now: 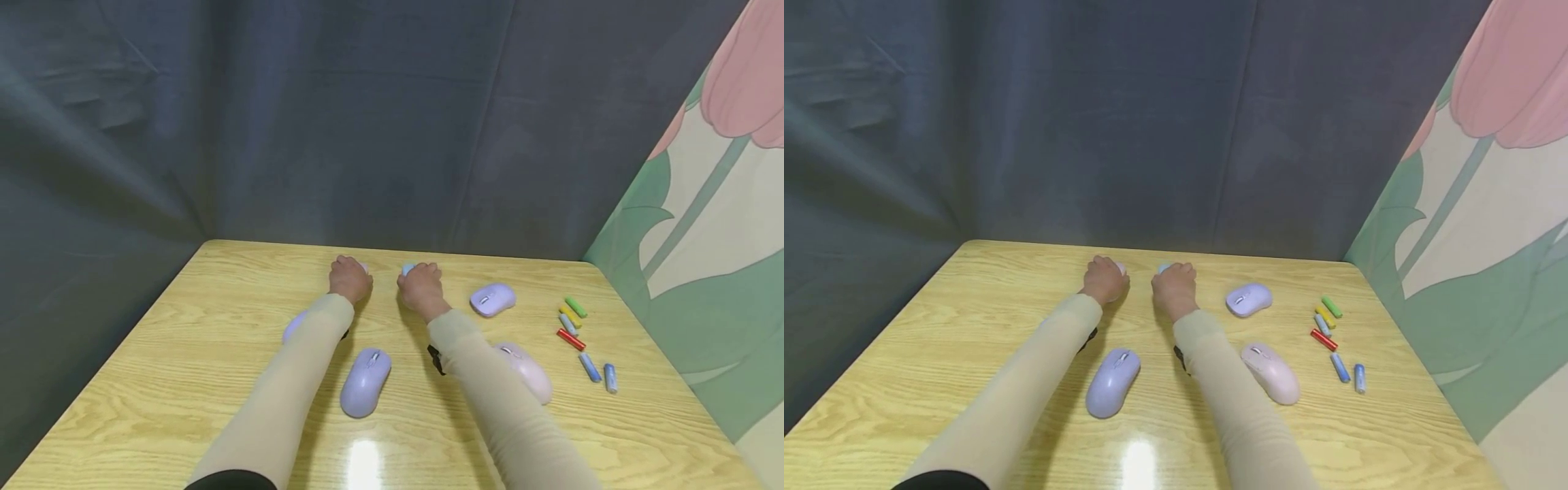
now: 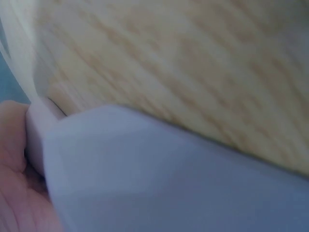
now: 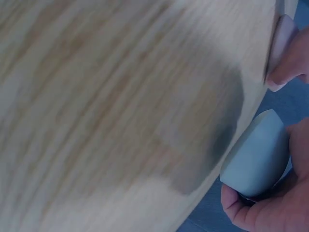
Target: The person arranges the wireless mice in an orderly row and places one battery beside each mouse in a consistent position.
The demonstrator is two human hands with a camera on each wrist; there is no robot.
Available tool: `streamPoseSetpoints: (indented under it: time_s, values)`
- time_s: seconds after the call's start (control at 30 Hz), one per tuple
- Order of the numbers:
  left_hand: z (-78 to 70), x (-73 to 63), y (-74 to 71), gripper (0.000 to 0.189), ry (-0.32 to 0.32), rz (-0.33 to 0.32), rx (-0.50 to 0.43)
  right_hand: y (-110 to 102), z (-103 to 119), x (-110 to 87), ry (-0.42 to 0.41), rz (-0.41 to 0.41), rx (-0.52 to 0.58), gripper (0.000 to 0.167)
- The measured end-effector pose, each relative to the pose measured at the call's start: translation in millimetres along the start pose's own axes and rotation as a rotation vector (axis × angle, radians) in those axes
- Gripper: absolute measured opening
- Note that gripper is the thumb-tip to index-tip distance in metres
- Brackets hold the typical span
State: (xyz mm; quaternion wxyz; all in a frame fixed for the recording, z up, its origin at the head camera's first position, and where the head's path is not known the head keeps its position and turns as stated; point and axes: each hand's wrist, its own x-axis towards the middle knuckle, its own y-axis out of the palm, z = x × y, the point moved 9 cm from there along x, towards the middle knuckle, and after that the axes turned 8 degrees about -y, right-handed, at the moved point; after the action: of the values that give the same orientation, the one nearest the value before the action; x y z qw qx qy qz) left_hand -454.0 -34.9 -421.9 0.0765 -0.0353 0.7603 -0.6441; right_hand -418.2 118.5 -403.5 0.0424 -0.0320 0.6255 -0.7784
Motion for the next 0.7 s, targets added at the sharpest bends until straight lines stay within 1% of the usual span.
streamPoseSetpoints:
  time_s: [0.13,0.3,0.43,0.7]
  values:
    - [-0.9,-1.2,1.8,0.068,-0.002,0.007,0.011,5.7,-4.1,1.2,0.018,0.003,0.027,0.060]
    - [-2.0,-4.0,-0.5,0.068,0.000,0.001,0.012,11.5,-9.0,2.8,0.042,-0.011,0.047,0.059]
    - [-2.9,-5.1,-1.8,0.068,0.006,0.005,0.016,14.5,-10.1,5.1,0.046,-0.015,0.036,0.061]
    - [-2.0,-1.8,1.5,0.068,0.009,0.028,0.044,16.3,-10.8,10.0,0.053,0.004,0.003,0.061]
